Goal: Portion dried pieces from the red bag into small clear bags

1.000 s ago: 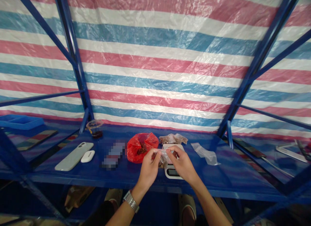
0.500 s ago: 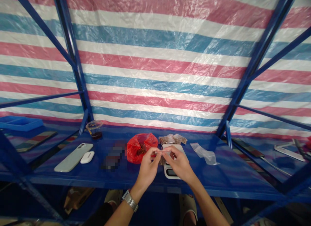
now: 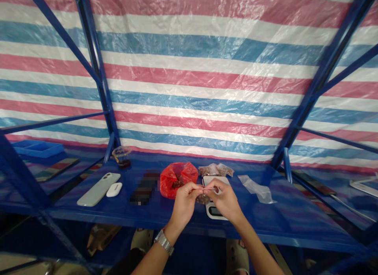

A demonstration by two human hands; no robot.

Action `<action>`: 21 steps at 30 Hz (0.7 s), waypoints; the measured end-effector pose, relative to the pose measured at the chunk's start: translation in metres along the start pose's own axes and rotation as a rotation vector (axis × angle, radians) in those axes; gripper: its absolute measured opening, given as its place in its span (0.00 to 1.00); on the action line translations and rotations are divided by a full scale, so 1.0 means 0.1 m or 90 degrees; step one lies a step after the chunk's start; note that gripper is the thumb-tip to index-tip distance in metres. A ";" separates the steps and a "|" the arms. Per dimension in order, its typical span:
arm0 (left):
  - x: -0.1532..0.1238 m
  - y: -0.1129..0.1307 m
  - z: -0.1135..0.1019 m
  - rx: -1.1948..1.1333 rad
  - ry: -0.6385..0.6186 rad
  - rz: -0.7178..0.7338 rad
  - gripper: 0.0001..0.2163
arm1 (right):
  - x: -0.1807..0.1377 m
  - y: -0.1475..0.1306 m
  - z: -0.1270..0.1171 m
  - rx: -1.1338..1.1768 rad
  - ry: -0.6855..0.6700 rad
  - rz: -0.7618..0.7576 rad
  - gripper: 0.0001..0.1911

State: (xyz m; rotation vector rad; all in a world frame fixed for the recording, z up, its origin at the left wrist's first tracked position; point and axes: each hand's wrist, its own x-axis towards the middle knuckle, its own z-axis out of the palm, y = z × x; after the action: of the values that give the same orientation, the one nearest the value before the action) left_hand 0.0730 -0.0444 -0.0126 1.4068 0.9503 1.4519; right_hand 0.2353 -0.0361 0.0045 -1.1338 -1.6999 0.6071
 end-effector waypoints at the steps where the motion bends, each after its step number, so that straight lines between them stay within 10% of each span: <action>1: -0.01 0.01 0.01 -0.008 -0.013 -0.004 0.11 | 0.01 0.00 -0.01 -0.005 0.008 0.002 0.14; 11: -0.04 0.01 0.04 0.065 0.048 0.034 0.12 | 0.06 0.13 -0.09 0.009 0.009 0.032 0.14; 18: -0.12 0.11 0.02 0.187 0.068 0.130 0.13 | 0.42 0.25 -0.59 -0.128 0.394 0.088 0.25; 21: -0.11 0.12 -0.01 0.197 0.055 0.122 0.13 | 0.66 0.34 -0.60 -0.278 0.399 0.099 0.23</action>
State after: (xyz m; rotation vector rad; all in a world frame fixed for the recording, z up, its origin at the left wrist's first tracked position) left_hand 0.0709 -0.0588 -0.0054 1.7085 1.1588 1.5659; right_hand 0.2976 0.0313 0.0307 -1.5722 -1.2241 -0.0557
